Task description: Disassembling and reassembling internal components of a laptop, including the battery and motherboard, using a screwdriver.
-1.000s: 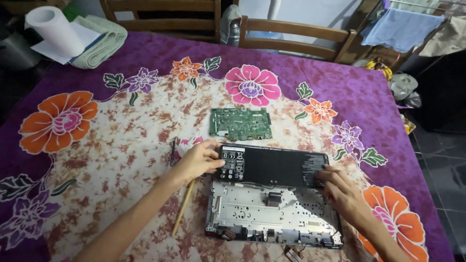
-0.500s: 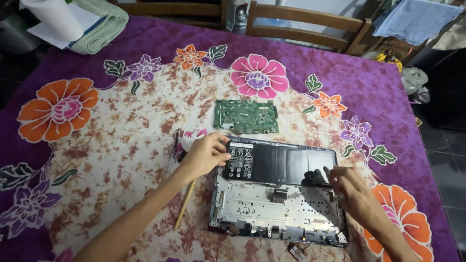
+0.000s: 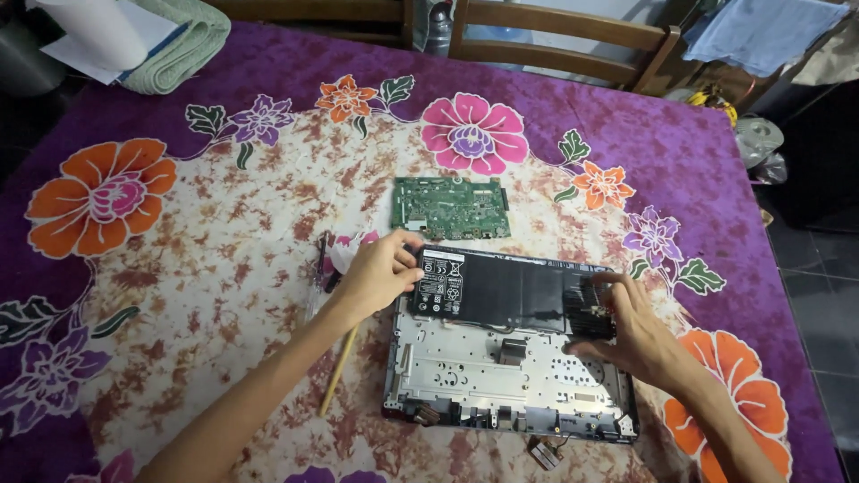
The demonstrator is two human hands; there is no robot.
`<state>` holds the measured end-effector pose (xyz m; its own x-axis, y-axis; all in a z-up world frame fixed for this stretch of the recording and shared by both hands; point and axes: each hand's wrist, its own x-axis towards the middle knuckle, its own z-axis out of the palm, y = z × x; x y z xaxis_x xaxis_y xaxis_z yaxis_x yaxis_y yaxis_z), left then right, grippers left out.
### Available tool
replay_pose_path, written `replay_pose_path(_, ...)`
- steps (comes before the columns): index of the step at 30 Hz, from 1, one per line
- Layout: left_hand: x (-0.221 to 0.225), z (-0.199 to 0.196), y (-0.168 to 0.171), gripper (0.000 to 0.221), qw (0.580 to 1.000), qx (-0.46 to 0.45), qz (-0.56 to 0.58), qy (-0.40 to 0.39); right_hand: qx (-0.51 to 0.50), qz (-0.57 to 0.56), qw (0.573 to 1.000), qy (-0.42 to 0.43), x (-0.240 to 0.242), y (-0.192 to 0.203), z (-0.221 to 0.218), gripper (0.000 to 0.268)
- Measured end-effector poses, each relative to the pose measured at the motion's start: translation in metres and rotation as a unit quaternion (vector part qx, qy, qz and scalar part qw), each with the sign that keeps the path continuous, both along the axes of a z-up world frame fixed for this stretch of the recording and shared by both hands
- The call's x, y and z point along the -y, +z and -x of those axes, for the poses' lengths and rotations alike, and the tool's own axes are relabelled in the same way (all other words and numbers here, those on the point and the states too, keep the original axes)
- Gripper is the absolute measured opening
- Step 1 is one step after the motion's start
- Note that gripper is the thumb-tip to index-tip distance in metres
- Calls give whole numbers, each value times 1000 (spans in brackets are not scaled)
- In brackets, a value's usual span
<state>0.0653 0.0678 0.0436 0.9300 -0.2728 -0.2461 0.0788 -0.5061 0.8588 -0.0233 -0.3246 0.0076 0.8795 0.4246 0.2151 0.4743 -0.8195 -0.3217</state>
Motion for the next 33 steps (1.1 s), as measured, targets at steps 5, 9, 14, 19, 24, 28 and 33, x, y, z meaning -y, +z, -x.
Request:
replay_pose_path(5, 2, 2, 0, 38, 1000, 14, -16, -1, -32, 0, 999, -25, 2, 2, -4, 81)
replay_pose_path(9, 1, 2, -6, 41, 999, 37, 15, -7, 3, -1, 1000, -5, 14, -9, -11, 69)
replay_pose_path(14, -1, 0, -15, 48, 997, 68, 21, -11, -8, 9, 1000, -15, 4, -4, -6, 65)
replay_pose_path(19, -9, -1, -30, 39, 987, 136, -79, -20, -10, 3, 1000, -10, 0, 1, 3, 53)
replay_pose_path(24, -9, 6, -21, 39, 987, 142, -51, -53, 11, -4, 1000, -9, 10, -16, 5, 33)
replay_pose_path(28, -8, 20, 17, 50, 980, 157, -47, -115, 2, -40, 999, -9, 2, -3, 7, 22)
replay_pose_path(33, -8, 21, 14, 72, 948, 210, -151, -188, -7, -99, 993, -67, 10, -8, 7, 13)
